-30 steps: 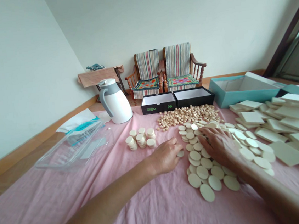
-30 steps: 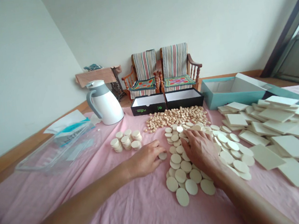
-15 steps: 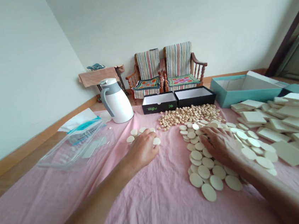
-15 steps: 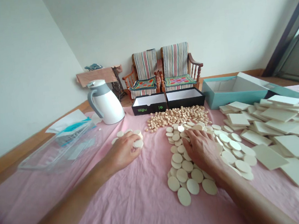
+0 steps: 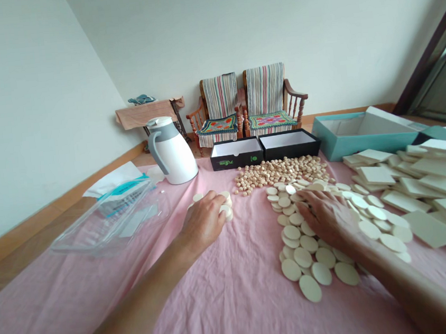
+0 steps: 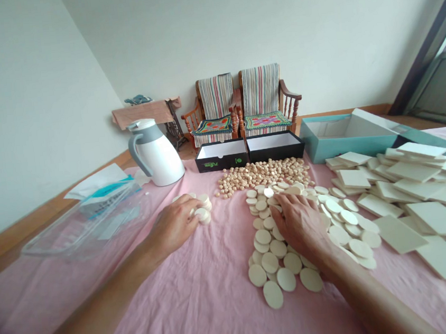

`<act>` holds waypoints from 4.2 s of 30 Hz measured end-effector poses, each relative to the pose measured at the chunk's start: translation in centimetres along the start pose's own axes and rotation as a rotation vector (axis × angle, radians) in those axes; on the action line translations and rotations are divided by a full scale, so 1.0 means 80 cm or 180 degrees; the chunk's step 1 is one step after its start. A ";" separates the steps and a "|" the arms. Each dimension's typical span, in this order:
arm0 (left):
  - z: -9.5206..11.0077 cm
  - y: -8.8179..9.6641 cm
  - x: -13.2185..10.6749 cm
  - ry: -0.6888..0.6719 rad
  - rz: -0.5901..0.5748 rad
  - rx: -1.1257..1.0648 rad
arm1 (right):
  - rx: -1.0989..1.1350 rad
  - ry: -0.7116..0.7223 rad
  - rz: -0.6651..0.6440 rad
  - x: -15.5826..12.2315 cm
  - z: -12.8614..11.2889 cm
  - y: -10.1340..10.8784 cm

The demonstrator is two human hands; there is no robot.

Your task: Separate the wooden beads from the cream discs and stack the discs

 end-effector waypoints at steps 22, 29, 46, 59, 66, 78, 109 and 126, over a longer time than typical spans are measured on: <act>-0.013 -0.035 -0.014 0.0116 -0.0453 0.0310 | 0.0000 0.0013 0.0022 0.000 -0.001 0.000; -0.012 -0.031 -0.016 0.0100 -0.0380 0.0235 | -0.0021 -0.0015 0.0019 0.000 -0.001 0.001; 0.005 -0.002 0.022 -0.1404 -0.0062 0.0949 | 0.0037 -0.0023 0.0058 -0.001 -0.003 0.003; -0.004 -0.012 0.037 -0.1612 -0.0269 0.0885 | -0.0037 -0.0029 -0.0005 0.000 0.000 -0.001; -0.004 -0.012 0.035 -0.1630 -0.0229 0.0834 | -0.0029 -0.0060 -0.0030 0.000 0.000 0.000; -0.017 0.006 0.008 -0.1084 0.0377 0.0625 | -0.0023 -0.0026 0.0042 -0.001 -0.002 0.001; -0.012 -0.008 0.014 -0.0527 0.0561 0.0510 | -0.0058 -0.0062 -0.0001 -0.001 -0.002 0.002; -0.014 -0.016 0.016 -0.0419 0.0556 0.0309 | -0.0029 -0.0051 0.0042 -0.001 -0.003 0.004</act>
Point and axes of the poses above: each hand's wrist, its own x-axis towards the middle knuckle, its own y-axis out of the back of the hand, z = x × y, the point moved 4 cm from there along x, towards the middle knuckle, and after that the axes turned 13 degrees about -z, right-handed, at the moved point
